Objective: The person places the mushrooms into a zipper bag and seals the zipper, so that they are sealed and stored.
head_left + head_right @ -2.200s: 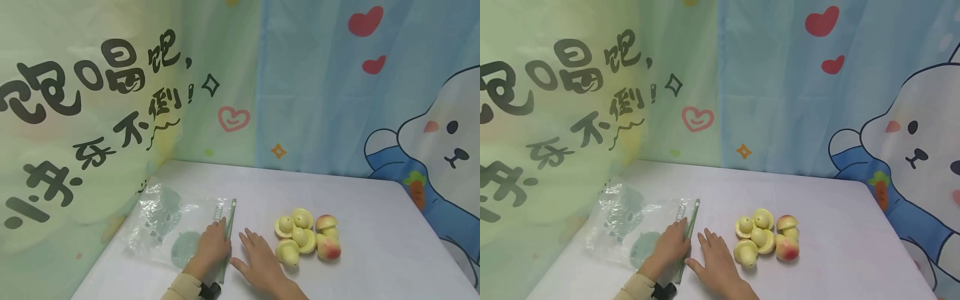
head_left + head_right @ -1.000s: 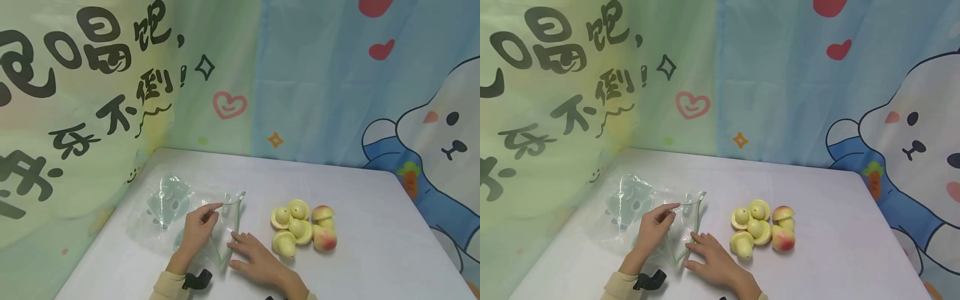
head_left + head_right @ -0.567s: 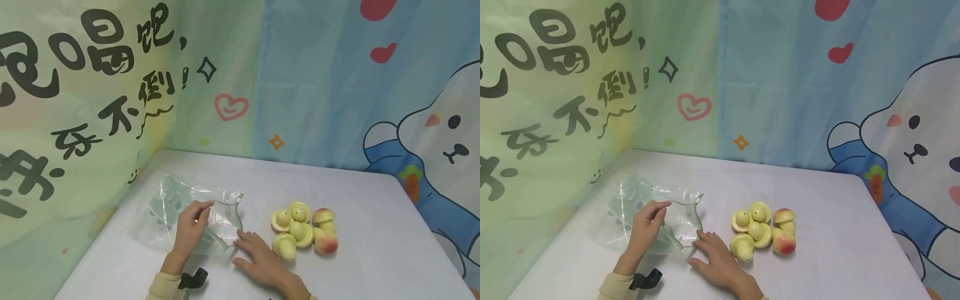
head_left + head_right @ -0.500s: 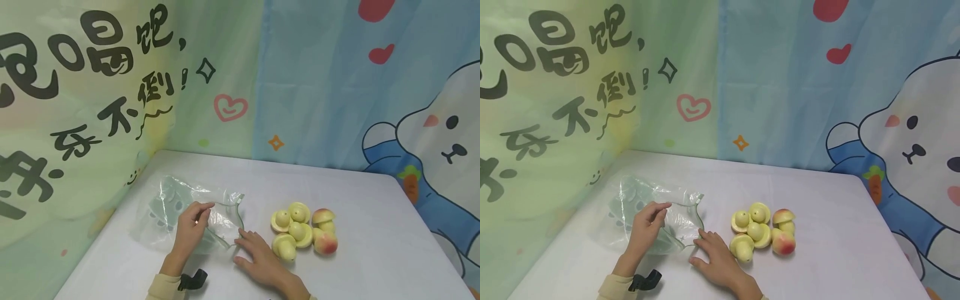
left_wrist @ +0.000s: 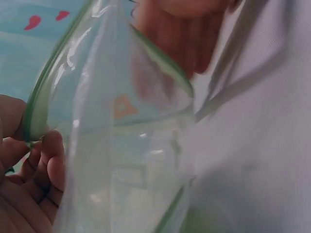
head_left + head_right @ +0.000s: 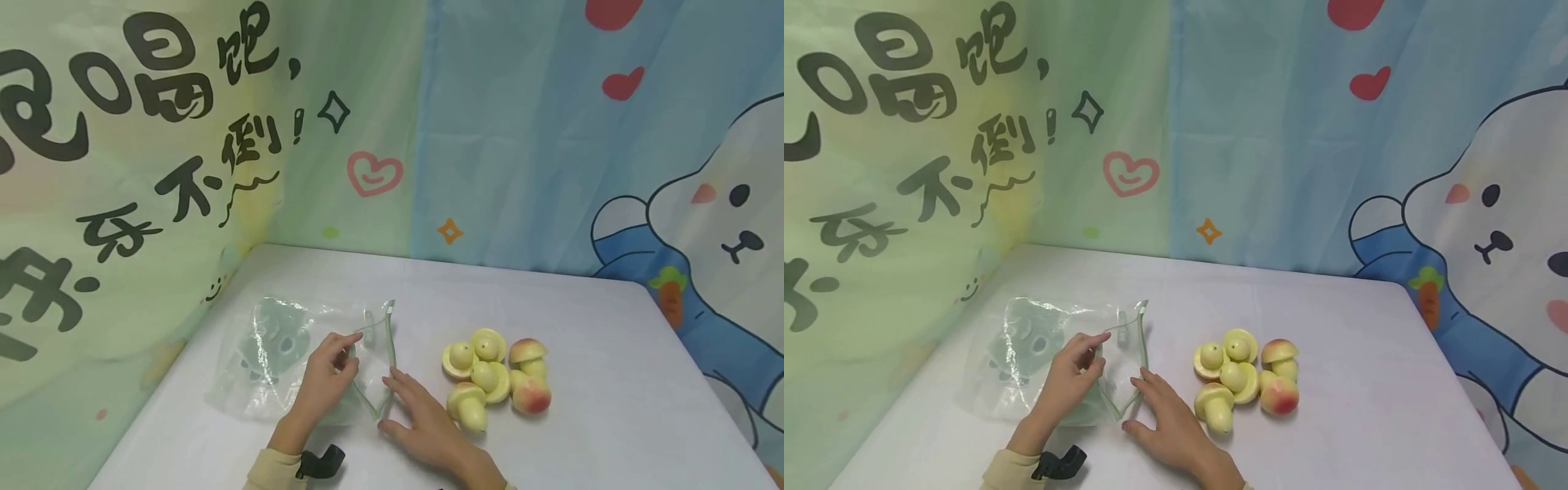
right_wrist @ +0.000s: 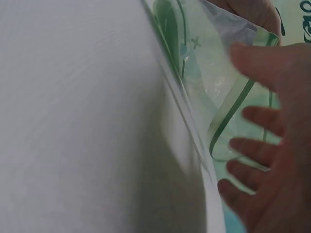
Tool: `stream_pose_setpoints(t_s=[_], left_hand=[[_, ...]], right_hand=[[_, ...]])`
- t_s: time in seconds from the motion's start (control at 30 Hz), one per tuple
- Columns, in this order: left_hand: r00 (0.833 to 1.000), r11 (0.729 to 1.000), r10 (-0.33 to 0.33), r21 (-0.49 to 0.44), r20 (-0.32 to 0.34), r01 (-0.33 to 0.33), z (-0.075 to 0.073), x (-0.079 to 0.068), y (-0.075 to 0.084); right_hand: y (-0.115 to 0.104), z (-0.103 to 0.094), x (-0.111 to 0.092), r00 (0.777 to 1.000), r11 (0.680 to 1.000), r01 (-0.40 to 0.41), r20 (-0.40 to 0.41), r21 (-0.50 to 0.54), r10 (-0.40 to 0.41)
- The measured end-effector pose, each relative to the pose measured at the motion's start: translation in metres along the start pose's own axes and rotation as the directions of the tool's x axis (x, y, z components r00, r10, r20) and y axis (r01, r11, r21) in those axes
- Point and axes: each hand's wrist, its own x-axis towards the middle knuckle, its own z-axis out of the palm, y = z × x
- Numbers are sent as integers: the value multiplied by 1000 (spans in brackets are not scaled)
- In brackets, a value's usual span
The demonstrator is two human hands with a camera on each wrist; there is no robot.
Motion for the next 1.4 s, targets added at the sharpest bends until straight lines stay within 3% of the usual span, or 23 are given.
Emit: stream_pose_setpoints(t_s=[0.07, 0.13, 0.2, 0.27, 0.33, 0.37, 0.43, 0.5, 0.67, 0.77, 0.87, 0.93, 1.1, 1.4], left_hand=[[1000, 1000, 1, 11, -17, -1, 0, 0, 0], [1000, 1000, -4, 14, -31, 5, 0, 0, -1], [999, 1000, -12, 5, -36, 12, 1, 1, -3], [999, 1000, -15, -7, -38, 14, 1, 1, -4], [999, 1000, -8, -16, -41, 7, 1, 1, -5], [999, 1000, -1, -17, -45, 0, 0, 1, -5], [999, 1000, 17, -17, -49, -17, 1, 1, -5], [998, 999, 31, -17, -51, -32, 1, 1, -4], [997, 998, 54, -22, -53, -55, 2, 1, -3], [996, 998, 62, -26, -58, -64, 2, 1, -3], [997, 998, 58, -30, -56, -60, 2, 1, -2], [997, 998, 52, -32, -55, -54, 2, 0, -3], [997, 998, 47, -36, -56, -49, 1, -1, -4], [997, 998, 63, -27, -54, -64, -1, 1, -1]], right_hand=[[-3, -4, 0, 990, 995, 94, -105, 14, -92], [-6, -9, 1, 948, 977, 212, -249, 24, -199], [-7, -18, 1, 863, 946, 325, -413, 13, -291], [-5, -28, 0, 768, 921, 390, -551, 1, -325], [-1, -39, -3, 683, 911, 412, -658, -11, -317], [2, -44, -5, 651, 915, 404, -698, -13, -298], [8, -54, -12, 612, 929, 369, -751, -8, -249], [13, -62, -21, 596, 952, 305, -779, -6, -196], [19, -69, -43, 663, 997, 81, -746, -9, -61], [22, -64, -52, 713, 999, -44, -700, -9, 25], [24, -56, -58, 740, 992, -130, -666, 1, 97], [25, -51, -60, 753, 989, -151, -646, 9, 121], [27, -42, -58, 776, 994, -110, -627, -24, 71], [20, -38, -55, 831, 979, -192, -542, -66, 126]])
